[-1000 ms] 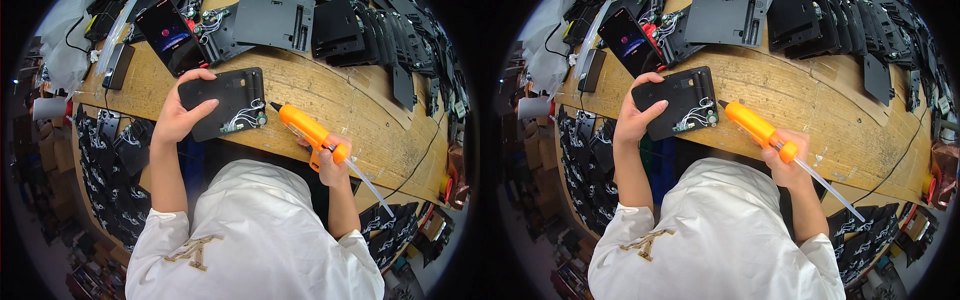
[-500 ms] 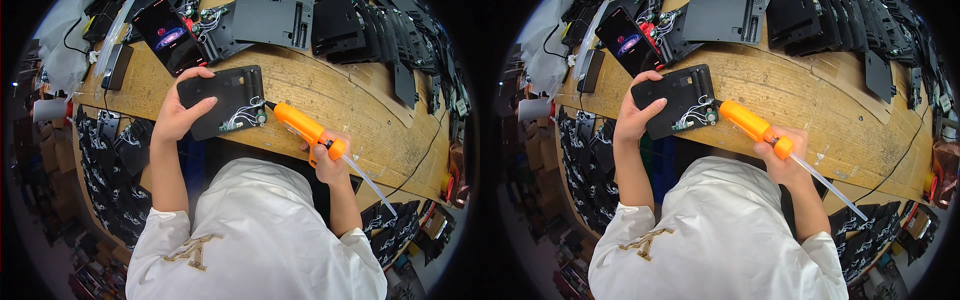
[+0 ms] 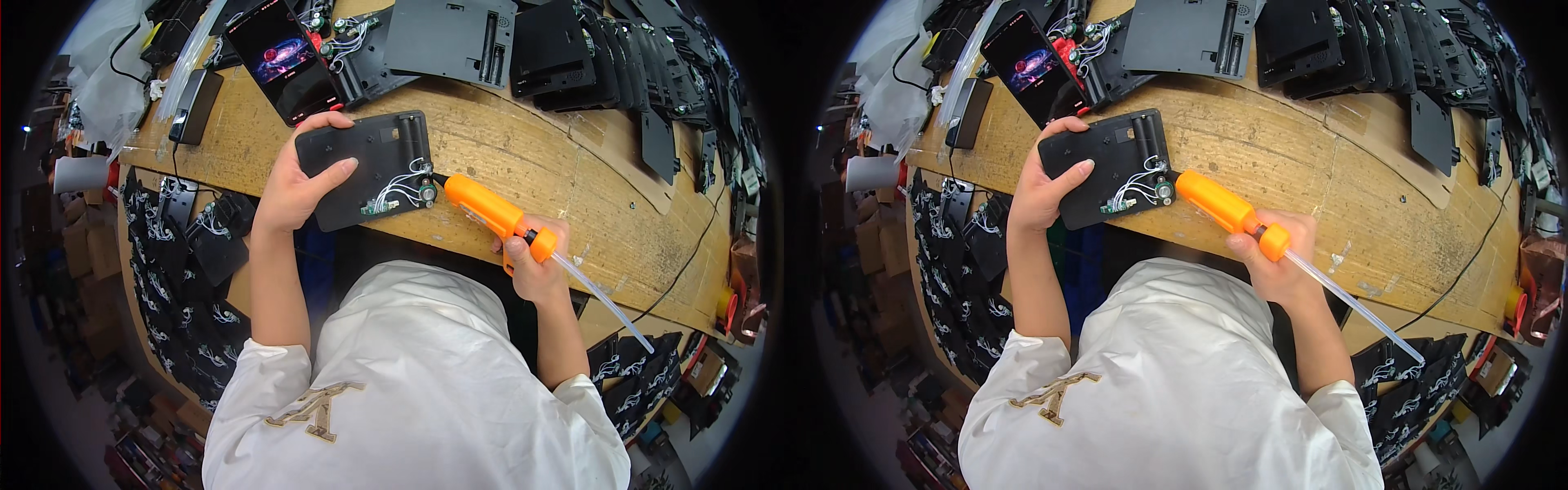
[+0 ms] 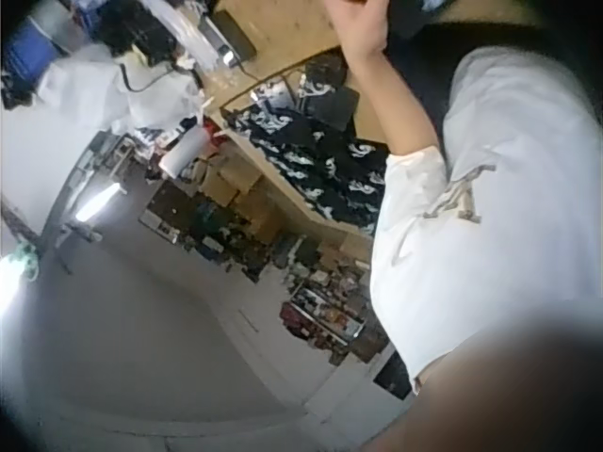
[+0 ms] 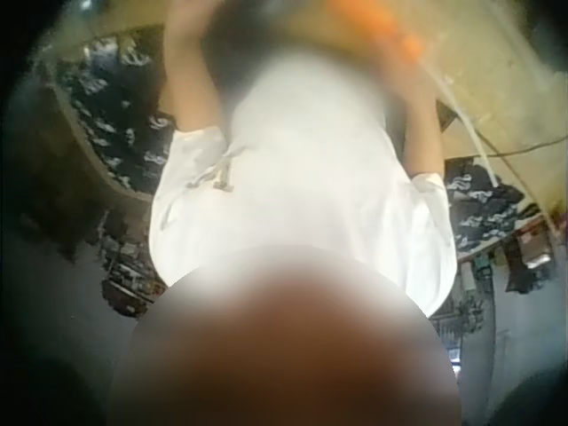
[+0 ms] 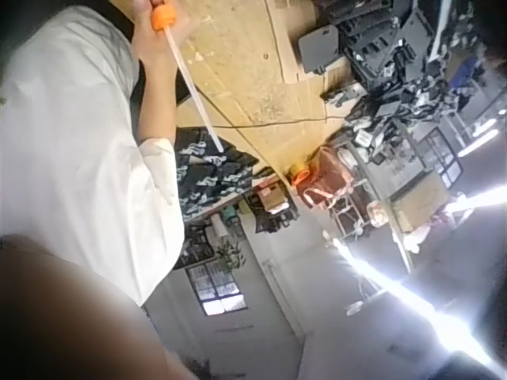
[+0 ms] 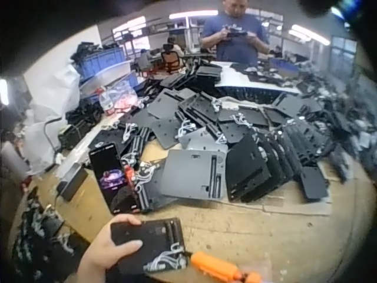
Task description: The person uses a hot glue gun to apply adhesive to the internal wiring and circuit board of small black electronic housings. They handle the components one at a time, applying glue to secure the wires, and then place the finished units into a pile on the table.
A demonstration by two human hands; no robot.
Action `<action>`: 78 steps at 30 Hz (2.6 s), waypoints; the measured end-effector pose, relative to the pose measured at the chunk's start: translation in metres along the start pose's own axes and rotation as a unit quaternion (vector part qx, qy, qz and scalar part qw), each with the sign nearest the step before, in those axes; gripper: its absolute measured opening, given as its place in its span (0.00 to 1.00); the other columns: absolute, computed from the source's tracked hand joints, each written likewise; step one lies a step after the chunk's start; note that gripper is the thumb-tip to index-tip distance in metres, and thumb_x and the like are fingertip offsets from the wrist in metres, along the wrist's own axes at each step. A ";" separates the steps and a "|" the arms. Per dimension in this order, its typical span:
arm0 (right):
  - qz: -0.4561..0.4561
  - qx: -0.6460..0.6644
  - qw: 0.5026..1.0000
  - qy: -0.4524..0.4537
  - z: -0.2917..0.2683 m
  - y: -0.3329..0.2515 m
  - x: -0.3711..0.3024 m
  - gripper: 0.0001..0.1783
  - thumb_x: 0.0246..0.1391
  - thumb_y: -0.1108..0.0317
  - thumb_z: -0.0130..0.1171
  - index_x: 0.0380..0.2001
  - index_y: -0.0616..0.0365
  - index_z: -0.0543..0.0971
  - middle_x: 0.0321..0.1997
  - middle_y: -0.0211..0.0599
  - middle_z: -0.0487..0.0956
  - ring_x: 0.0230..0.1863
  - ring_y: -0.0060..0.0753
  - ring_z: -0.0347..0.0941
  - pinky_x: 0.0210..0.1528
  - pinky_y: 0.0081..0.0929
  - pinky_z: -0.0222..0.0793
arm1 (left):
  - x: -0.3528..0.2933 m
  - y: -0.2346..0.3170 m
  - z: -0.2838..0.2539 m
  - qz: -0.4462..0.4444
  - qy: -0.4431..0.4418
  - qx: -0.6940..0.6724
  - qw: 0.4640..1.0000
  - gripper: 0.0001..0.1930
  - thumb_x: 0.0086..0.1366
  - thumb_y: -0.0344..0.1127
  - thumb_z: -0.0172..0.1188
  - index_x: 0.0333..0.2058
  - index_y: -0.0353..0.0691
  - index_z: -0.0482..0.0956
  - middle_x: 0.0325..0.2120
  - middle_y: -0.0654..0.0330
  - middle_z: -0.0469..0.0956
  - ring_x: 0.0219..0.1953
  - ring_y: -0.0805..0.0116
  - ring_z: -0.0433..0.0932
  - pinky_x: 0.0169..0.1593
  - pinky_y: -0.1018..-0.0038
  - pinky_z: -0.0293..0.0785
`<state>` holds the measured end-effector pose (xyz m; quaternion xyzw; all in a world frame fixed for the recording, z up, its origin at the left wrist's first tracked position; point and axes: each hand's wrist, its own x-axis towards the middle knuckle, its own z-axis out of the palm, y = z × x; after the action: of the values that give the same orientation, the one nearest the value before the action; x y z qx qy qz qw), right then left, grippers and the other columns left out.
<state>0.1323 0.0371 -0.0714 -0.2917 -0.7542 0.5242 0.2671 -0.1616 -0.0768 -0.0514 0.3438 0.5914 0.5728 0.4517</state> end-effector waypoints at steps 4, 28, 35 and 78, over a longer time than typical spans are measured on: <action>-0.004 0.020 1.000 0.010 0.001 0.004 -0.002 0.22 0.48 0.54 0.65 0.17 0.62 0.72 0.13 0.38 0.64 0.14 0.38 0.61 0.20 0.29 0.56 | -0.001 -0.002 0.000 0.009 0.002 -0.003 1.000 0.21 0.57 0.24 0.63 0.50 0.39 0.70 0.44 0.61 0.73 0.46 0.74 0.73 0.50 0.76 0.70; 0.116 0.424 0.871 0.218 0.018 -0.032 0.017 0.36 0.60 0.33 0.39 0.44 0.60 0.72 0.22 0.37 0.74 0.19 0.31 0.68 0.12 0.18 0.62 | -0.118 0.029 -0.055 0.308 0.470 0.273 0.781 0.18 0.58 0.24 0.61 0.48 0.38 0.73 0.43 0.61 0.74 0.46 0.72 0.72 0.53 0.75 0.66; 0.045 0.209 0.950 0.227 -0.007 0.014 0.037 0.37 0.62 0.37 0.40 0.60 0.59 0.65 0.33 0.43 0.78 0.31 0.29 0.74 0.20 0.15 0.64 | -0.477 0.057 -0.228 0.382 0.804 -0.039 0.454 0.19 0.59 0.20 0.60 0.48 0.44 0.70 0.45 0.51 0.74 0.44 0.58 0.77 0.42 0.62 0.81; 0.078 0.170 0.932 0.311 -0.011 0.018 -0.016 0.38 0.64 0.38 0.33 0.57 0.65 0.67 0.40 0.45 0.77 0.41 0.33 0.73 0.39 0.26 0.66 | 0.037 0.020 0.103 0.282 0.076 0.597 0.747 0.29 0.53 0.52 0.61 0.56 0.62 0.69 0.64 0.45 0.58 0.66 0.37 0.53 0.67 0.42 0.44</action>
<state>0.1536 0.0377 -0.0864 -0.4485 -0.5082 0.5468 0.4915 -0.0813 -0.0031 -0.0304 0.6498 0.7211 0.2285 -0.0742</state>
